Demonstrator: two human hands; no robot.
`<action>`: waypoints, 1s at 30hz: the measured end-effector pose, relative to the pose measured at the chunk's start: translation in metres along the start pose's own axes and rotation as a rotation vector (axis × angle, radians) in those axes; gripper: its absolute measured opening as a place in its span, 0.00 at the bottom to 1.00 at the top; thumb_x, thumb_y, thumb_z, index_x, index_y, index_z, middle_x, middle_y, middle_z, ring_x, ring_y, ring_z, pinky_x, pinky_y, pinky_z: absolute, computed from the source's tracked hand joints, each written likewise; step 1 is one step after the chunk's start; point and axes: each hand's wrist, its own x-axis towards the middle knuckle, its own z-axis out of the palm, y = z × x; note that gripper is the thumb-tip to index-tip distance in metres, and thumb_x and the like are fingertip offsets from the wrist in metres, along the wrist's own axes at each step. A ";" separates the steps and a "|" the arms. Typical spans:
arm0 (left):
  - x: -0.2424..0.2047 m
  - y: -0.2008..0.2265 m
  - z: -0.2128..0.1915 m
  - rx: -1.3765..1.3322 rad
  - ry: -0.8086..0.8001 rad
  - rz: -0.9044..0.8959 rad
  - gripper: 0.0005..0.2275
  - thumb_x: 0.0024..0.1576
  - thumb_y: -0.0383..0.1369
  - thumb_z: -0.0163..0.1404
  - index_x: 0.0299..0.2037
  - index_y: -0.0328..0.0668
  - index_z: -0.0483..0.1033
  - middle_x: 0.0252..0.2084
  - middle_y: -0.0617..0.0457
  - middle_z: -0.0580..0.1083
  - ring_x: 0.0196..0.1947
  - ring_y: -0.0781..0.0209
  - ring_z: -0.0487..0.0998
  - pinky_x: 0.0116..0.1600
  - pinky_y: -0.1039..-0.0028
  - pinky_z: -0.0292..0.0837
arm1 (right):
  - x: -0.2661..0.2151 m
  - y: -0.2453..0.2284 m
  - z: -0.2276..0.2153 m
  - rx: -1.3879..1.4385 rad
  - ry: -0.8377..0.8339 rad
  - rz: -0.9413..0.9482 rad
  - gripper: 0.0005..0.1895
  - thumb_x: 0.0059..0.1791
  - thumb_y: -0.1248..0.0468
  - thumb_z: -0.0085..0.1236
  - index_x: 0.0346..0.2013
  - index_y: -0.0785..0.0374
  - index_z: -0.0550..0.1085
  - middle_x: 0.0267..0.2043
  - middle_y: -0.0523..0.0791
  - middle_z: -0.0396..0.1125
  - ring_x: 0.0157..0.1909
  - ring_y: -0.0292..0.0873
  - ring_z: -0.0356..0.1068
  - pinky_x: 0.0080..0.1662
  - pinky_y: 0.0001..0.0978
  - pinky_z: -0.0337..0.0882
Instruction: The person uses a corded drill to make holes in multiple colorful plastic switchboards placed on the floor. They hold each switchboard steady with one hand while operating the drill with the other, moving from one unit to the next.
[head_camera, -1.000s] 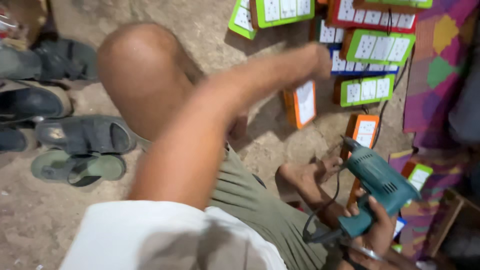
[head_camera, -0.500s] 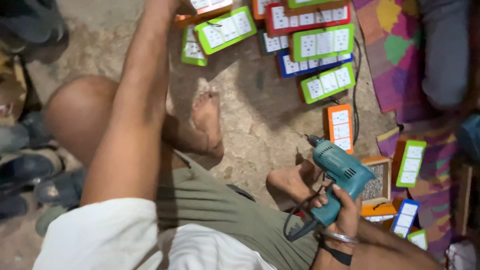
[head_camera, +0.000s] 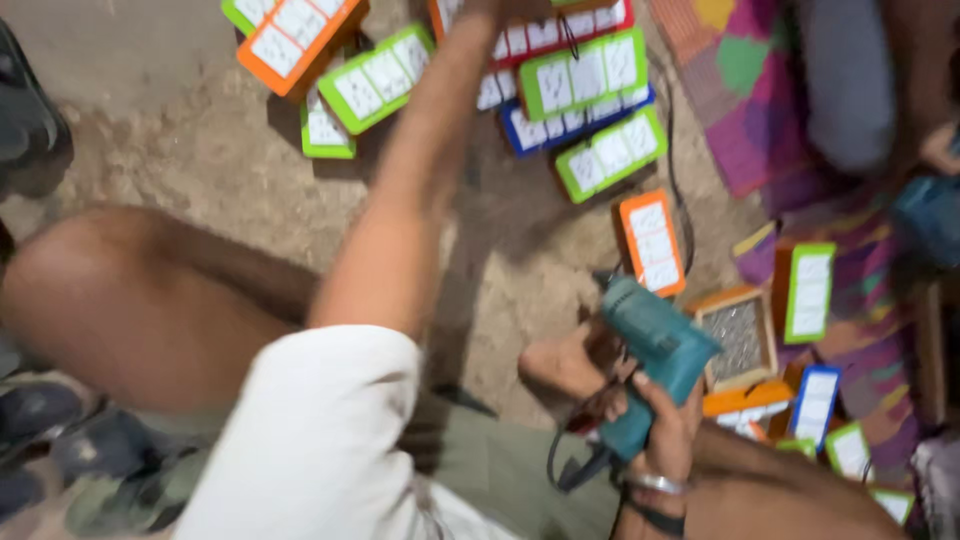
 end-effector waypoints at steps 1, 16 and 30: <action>-0.026 0.000 -0.002 -0.005 -0.082 0.010 0.20 0.40 0.42 0.62 0.41 0.44 0.82 0.34 0.43 0.80 0.35 0.51 0.84 0.39 0.59 0.79 | -0.003 0.001 -0.002 0.020 0.012 -0.002 0.30 0.47 0.77 0.50 0.63 0.62 0.60 0.39 0.51 0.65 0.23 0.46 0.65 0.24 0.39 0.69; -0.307 0.057 0.074 0.341 -0.237 0.278 0.41 0.40 0.39 0.65 0.67 0.36 0.62 0.65 0.41 0.64 0.65 0.42 0.64 0.63 0.37 0.61 | -0.011 -0.015 0.008 -0.043 -0.012 -0.043 0.34 0.47 0.77 0.50 0.66 0.54 0.57 0.41 0.55 0.68 0.24 0.46 0.67 0.25 0.39 0.72; -0.299 0.048 0.092 0.144 -0.191 0.299 0.40 0.44 0.43 0.66 0.69 0.45 0.64 0.63 0.47 0.66 0.65 0.44 0.64 0.66 0.38 0.57 | 0.008 -0.023 0.055 -0.305 -0.145 0.033 0.28 0.47 0.79 0.52 0.62 0.66 0.62 0.40 0.53 0.70 0.26 0.43 0.68 0.27 0.33 0.72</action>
